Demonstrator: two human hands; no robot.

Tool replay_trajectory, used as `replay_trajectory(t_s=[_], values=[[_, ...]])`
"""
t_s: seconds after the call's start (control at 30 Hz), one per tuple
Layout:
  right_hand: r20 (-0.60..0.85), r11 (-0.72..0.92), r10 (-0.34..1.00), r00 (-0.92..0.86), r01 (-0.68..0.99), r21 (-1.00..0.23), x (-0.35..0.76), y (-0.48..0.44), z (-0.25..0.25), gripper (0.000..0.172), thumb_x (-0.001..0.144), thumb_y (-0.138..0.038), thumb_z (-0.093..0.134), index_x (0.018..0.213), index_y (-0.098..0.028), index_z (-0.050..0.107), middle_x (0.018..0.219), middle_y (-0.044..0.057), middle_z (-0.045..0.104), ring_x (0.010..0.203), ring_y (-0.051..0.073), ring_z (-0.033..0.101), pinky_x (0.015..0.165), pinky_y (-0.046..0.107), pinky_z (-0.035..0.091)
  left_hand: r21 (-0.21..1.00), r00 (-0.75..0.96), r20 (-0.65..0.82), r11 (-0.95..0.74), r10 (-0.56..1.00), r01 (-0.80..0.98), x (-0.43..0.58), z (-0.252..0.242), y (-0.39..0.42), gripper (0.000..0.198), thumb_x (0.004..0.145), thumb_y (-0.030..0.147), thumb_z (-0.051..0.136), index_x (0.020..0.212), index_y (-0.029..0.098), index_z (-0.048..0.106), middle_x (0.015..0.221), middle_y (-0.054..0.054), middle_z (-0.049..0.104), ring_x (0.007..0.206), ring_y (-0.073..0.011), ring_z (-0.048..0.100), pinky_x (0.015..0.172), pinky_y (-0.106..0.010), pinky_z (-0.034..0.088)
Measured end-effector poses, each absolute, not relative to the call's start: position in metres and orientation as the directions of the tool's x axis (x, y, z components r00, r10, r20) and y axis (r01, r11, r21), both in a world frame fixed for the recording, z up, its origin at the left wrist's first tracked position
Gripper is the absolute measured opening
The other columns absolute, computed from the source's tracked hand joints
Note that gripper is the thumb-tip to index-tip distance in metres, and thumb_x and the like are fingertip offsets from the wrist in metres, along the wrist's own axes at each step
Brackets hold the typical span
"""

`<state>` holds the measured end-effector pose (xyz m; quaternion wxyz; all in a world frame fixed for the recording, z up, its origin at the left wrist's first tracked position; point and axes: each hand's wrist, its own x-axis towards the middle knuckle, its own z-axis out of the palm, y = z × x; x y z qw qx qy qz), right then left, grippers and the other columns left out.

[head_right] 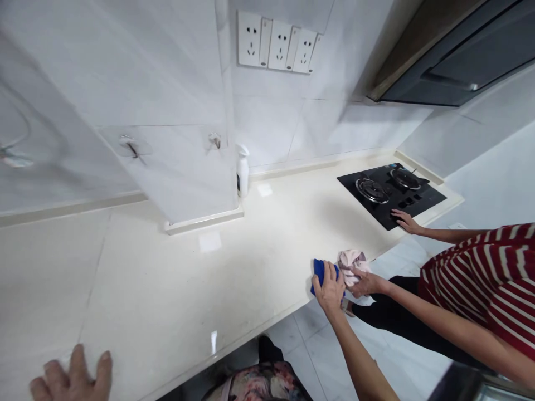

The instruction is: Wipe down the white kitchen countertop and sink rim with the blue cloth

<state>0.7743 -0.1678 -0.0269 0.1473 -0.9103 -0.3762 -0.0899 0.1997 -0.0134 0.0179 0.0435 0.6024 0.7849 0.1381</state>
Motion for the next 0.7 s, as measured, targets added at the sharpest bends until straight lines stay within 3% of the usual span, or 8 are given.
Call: replay_trajectory(t_s=[0.1, 0.23, 0.4, 0.5, 0.6, 0.7], values=[[0.280, -0.727, 0.611, 0.741, 0.665, -0.173, 0.732, -0.148, -0.031, 0.069, 0.099, -0.045, 0.036, 0.159, -0.011, 0.040, 0.157, 0.020, 0.048, 0.142, 0.048, 0.036, 0.110, 0.068, 0.036, 0.294, -0.235, 0.052, 0.210, 0.971, 0.932, 0.196, 0.021, -0.014, 0.086, 0.093, 0.069, 0.020, 0.155, 0.012, 0.037, 0.168, -0.029, 0.026, 0.158, -0.0508, 0.017, 0.124, -0.075, 0.012], [0.166, -0.606, 0.763, 0.624, 0.781, -0.153, 0.626, -0.112, -0.029, 0.067, 0.099, -0.038, 0.040, 0.161, -0.012, 0.038, 0.163, 0.017, 0.041, 0.147, 0.047, 0.031, 0.112, 0.065, 0.035, 0.297, -0.283, -0.014, 0.275, 0.959, 0.915, 0.186, 0.014, -0.014, 0.087, 0.093, 0.066, 0.012, 0.155, 0.011, 0.037, 0.169, -0.028, 0.025, 0.160, -0.0475, 0.013, 0.126, -0.072, 0.008], [0.029, -0.192, 0.977, 0.212, 0.928, -0.320, 0.480, -0.061, -0.009, 0.075, 0.095, -0.041, 0.053, 0.164, -0.017, 0.035, 0.169, 0.012, 0.033, 0.154, 0.047, 0.023, 0.120, 0.065, 0.027, 0.289, -0.282, -0.020, 0.275, 0.959, 0.917, 0.167, -0.008, -0.014, 0.090, 0.085, 0.070, 0.042, 0.155, 0.013, 0.038, 0.171, -0.027, 0.024, 0.159, -0.0482, 0.016, 0.126, -0.073, 0.008], [0.036, 0.085, 0.996, -0.078, 0.891, -0.445, 0.431, -0.043, 0.002, 0.081, 0.096, -0.054, 0.054, 0.166, -0.022, 0.029, 0.171, 0.008, 0.030, 0.156, 0.046, 0.018, 0.124, 0.065, 0.024, 0.338, -0.169, -0.016, 0.164, 0.985, 0.927, 0.142, -0.018, -0.008, 0.095, 0.079, 0.068, 0.054, 0.155, 0.014, 0.038, 0.168, -0.025, 0.032, 0.158, -0.0455, 0.019, 0.128, -0.068, 0.016], [0.076, 0.231, 0.972, -0.222, 0.852, -0.470, 0.432, -0.045, 0.000, 0.075, 0.096, -0.049, 0.054, 0.165, -0.028, 0.031, 0.172, 0.002, 0.031, 0.157, 0.041, 0.019, 0.126, 0.061, 0.023, 0.374, 0.010, 0.016, -0.015, 1.000, 0.927, 0.110, -0.022, 0.006, 0.091, 0.082, 0.068, 0.047, 0.154, 0.012, 0.041, 0.165, -0.024, 0.037, 0.157, -0.0398, 0.025, 0.128, -0.056, 0.025], [0.122, 0.181, 0.982, -0.143, 0.896, -0.406, 0.473, -0.065, -0.015, 0.074, 0.093, -0.035, 0.055, 0.163, -0.031, 0.034, 0.169, 0.002, 0.037, 0.156, 0.037, 0.026, 0.125, 0.060, 0.026, 0.347, -0.028, 0.077, -0.001, 0.997, 0.938, 0.088, -0.023, 0.028, 0.088, 0.089, 0.068, 0.023, 0.153, 0.010, 0.043, 0.168, -0.028, 0.027, 0.157, -0.0435, 0.023, 0.128, -0.061, 0.022]])
